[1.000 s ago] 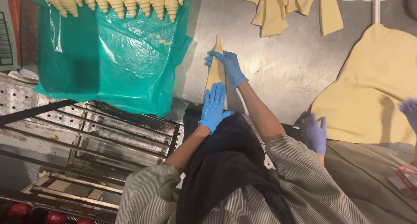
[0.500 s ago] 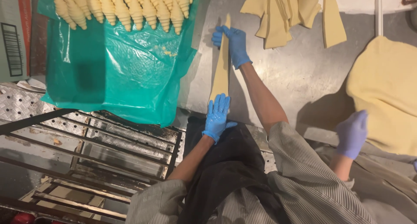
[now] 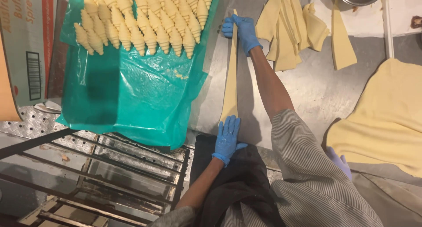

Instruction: Rolling triangles of dough into croissant shapes and placing them on a tray.

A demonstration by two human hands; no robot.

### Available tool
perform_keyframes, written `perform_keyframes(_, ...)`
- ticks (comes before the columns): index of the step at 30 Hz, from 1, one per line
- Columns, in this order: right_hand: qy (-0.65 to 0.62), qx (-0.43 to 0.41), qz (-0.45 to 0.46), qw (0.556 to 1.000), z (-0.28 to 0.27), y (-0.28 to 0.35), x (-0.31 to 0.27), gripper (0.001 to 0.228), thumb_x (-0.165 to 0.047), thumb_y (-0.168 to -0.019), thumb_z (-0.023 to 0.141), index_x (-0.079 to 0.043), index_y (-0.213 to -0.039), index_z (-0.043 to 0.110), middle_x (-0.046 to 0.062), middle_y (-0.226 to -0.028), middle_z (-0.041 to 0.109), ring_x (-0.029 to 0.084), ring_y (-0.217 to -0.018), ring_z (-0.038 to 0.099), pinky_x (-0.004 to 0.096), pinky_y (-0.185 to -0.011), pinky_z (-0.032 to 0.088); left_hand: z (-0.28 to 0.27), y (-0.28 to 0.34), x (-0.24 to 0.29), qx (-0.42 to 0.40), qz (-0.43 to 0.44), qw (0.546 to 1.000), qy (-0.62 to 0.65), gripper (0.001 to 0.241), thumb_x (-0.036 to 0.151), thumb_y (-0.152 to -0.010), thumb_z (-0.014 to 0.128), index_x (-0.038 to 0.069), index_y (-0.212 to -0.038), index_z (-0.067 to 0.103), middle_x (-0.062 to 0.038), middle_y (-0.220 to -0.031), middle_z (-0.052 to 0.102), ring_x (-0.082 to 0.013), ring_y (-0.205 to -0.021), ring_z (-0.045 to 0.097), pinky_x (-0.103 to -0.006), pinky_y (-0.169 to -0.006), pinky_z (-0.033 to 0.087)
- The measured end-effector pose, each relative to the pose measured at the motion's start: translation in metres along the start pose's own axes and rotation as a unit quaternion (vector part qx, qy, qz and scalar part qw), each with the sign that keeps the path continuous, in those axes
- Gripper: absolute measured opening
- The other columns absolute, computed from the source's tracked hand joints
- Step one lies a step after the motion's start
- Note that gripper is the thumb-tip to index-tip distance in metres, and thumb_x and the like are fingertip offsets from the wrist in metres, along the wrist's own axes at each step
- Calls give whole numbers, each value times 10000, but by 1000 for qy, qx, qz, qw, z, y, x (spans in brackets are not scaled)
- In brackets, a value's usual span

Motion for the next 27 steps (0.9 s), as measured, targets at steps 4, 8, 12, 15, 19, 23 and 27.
perform_keyframes(4, 3, -17, -4, 1000, -18, -41, 6, 308, -191, -1083, 542, 86, -994, 640, 121, -800, 647, 215, -668, 656, 340, -607, 591, 3, -3, -2, -12, -4, 1000, 19, 1239, 726, -717, 698, 30, -1625, 222, -210, -1672, 234, -366, -1560, 198, -562, -1252, 150)
perform_keyframes(8, 6, 4, 7, 1000, -21, -60, 0, 326, -197, -1075, 519, 79, -952, 642, 130, -776, 650, 229, -637, 659, 339, -590, 595, 4, -1, -2, -9, -7, 1000, 26, 1243, 736, -704, 685, 32, -1621, 229, -206, -1665, 248, -354, -1557, 207, -561, -1248, 157)
perform_keyframes(12, -19, -7, 5, 1000, -28, -81, -3, 339, -205, -1095, 542, 83, -935, 623, 130, -762, 634, 235, -614, 650, 351, -555, 577, -1, -2, -2, -4, -6, 1000, 14, 1248, 746, -698, 674, 36, -1624, 231, -201, -1670, 250, -345, -1561, 209, -557, -1251, 165)
perform_keyframes(15, 43, 63, -4, 997, -37, -77, -12, 332, -194, -1044, 550, 110, -964, 657, 168, -774, 695, 274, -613, 714, 385, -567, 635, -13, -6, 1, -19, -8, 1000, 22, 1243, 745, -695, 675, 24, -1609, 242, -215, -1654, 268, -358, -1552, 215, -572, -1240, 161)
perform_keyframes(19, 65, 85, -129, 986, -53, -61, -20, 246, -201, -1011, 626, 38, -1041, 678, 108, -880, 710, 226, -749, 712, 356, -627, 619, -30, -10, -11, -31, -12, 996, 80, 1159, 723, -768, 672, 24, -1606, 278, -215, -1619, 321, -363, -1537, 243, -583, -1254, 160)
perform_keyframes(23, 233, 166, -367, 885, -55, 69, -47, 301, -229, -1085, 613, 15, -1220, 728, 69, -1124, 753, 147, -993, 692, 301, -860, 562, -51, -3, -39, 84, 14, 993, 87, 1064, 664, -865, 668, 19, -1622, 291, -177, -1680, 307, -335, -1605, 222, -594, -1303, 113)
perform_keyframes(27, 363, 194, -304, 859, -29, 263, 1, 354, -207, -1095, 531, 8, -1352, 644, 157, -1398, 655, 251, -1324, 614, 373, -1133, 477, -56, 6, -72, 51, -53, 989, 130, 1154, 699, -817, 659, -53, -1588, 244, -239, -1668, 234, -394, -1565, 160, -621, -1245, 68)
Point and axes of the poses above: each hand's wrist, its own y-axis away from the middle knuckle, its own z-axis out of the palm, x = y × z, the point moved 10 cm from there along -y, towards the middle knuckle
